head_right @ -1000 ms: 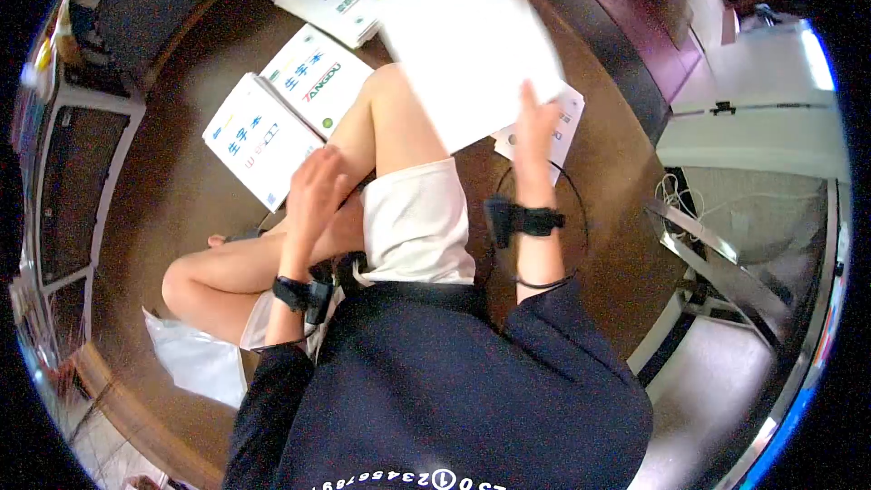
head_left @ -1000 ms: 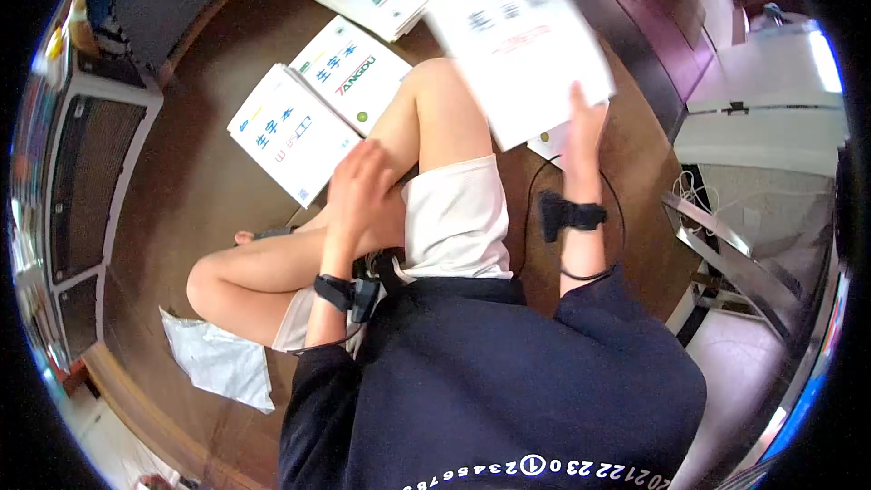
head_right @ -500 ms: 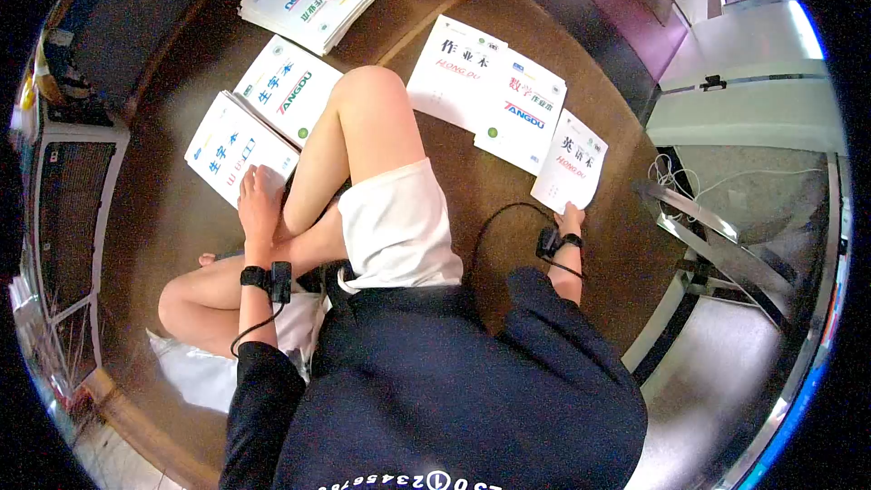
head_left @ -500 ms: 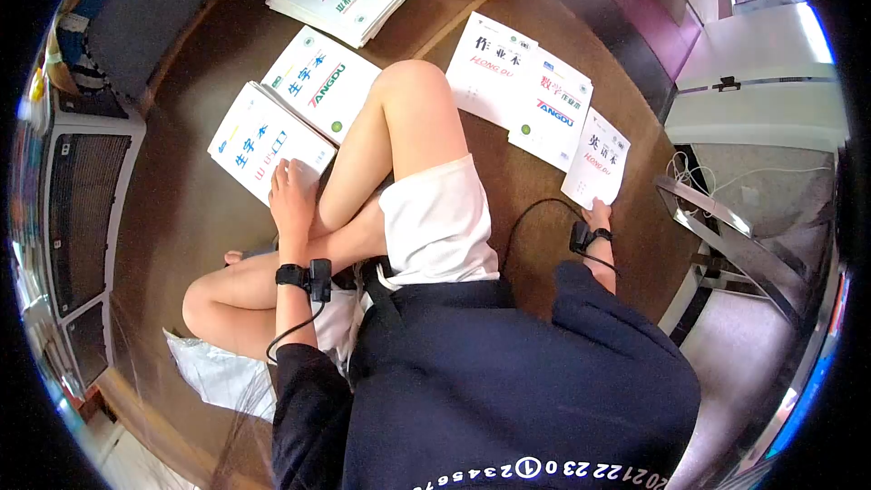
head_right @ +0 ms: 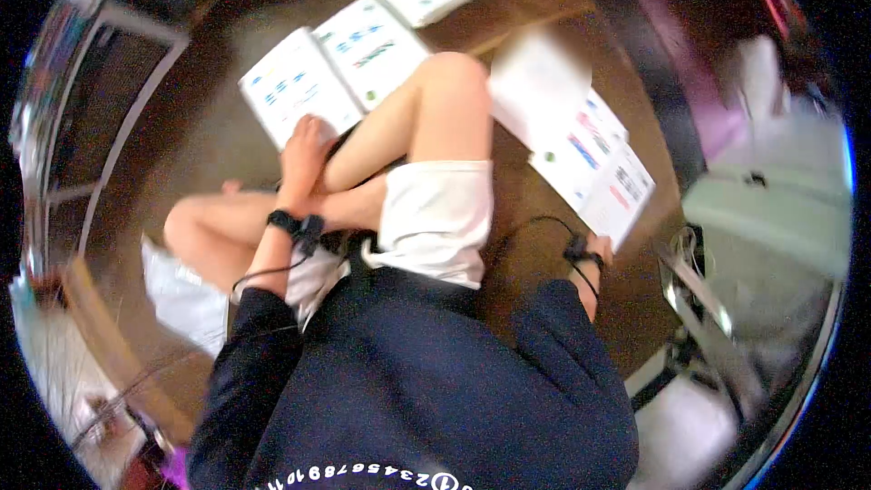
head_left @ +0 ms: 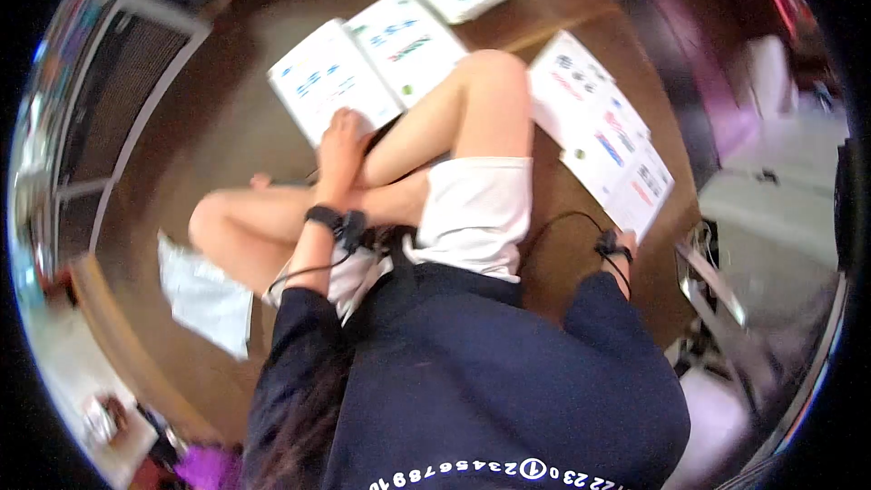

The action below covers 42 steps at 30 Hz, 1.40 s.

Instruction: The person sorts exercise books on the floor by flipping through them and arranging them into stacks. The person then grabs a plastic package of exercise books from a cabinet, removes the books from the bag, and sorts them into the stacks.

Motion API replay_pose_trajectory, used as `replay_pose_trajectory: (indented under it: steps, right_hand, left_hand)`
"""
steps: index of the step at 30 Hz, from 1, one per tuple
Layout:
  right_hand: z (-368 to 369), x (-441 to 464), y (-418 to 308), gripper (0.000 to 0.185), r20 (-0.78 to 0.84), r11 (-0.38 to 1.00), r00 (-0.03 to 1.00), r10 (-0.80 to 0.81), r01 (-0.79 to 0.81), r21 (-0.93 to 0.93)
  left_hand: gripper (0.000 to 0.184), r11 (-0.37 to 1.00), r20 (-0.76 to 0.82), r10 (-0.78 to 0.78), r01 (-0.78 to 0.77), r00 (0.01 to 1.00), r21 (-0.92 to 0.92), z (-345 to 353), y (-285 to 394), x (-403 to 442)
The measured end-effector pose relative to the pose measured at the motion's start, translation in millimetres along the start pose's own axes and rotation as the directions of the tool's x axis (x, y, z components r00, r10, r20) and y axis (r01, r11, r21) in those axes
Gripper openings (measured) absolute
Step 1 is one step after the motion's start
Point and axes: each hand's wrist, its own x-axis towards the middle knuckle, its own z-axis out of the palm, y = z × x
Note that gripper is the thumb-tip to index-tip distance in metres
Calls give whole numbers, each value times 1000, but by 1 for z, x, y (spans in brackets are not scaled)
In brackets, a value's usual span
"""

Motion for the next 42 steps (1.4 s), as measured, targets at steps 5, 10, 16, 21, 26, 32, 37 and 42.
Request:
replay_pose_trajectory:
  steps: [5,10,16,21,26,32,37,42]
  right_hand:
    - [-34,-14,-58,57,90,338,786,612,-362,869]
    - [-85,-52,-157,52,-542,627,837,-72,461,629]
    - [-145,-170,-326,45,-617,139,617,-489,753,643]
    - [-164,-303,-420,32,-440,8,406,-801,742,671]
    - [-106,-343,-467,36,-295,-67,5,-955,970,232]
    - [-113,-340,-489,41,53,32,28,-998,997,77]
    - [-106,-341,-510,48,209,129,105,-972,986,103]
    - [-82,-328,-544,68,296,336,251,-922,897,285]
  left_hand:
    - [29,999,-62,1,2,998,46,13,-12,-3]
    - [19,992,-24,40,-37,999,121,27,-14,-5]
    - [28,1000,-52,-15,16,999,1,19,-9,-3]
    - [51,996,-2,-50,50,999,69,7,-6,-2]
    - [55,993,-32,-14,18,999,116,18,-13,-3]
    - [50,998,-28,-49,47,998,-45,9,-21,-2]
    - [29,997,-110,-26,18,994,-75,22,-30,1]
    - [12,995,-67,-97,97,993,0,13,-13,1]
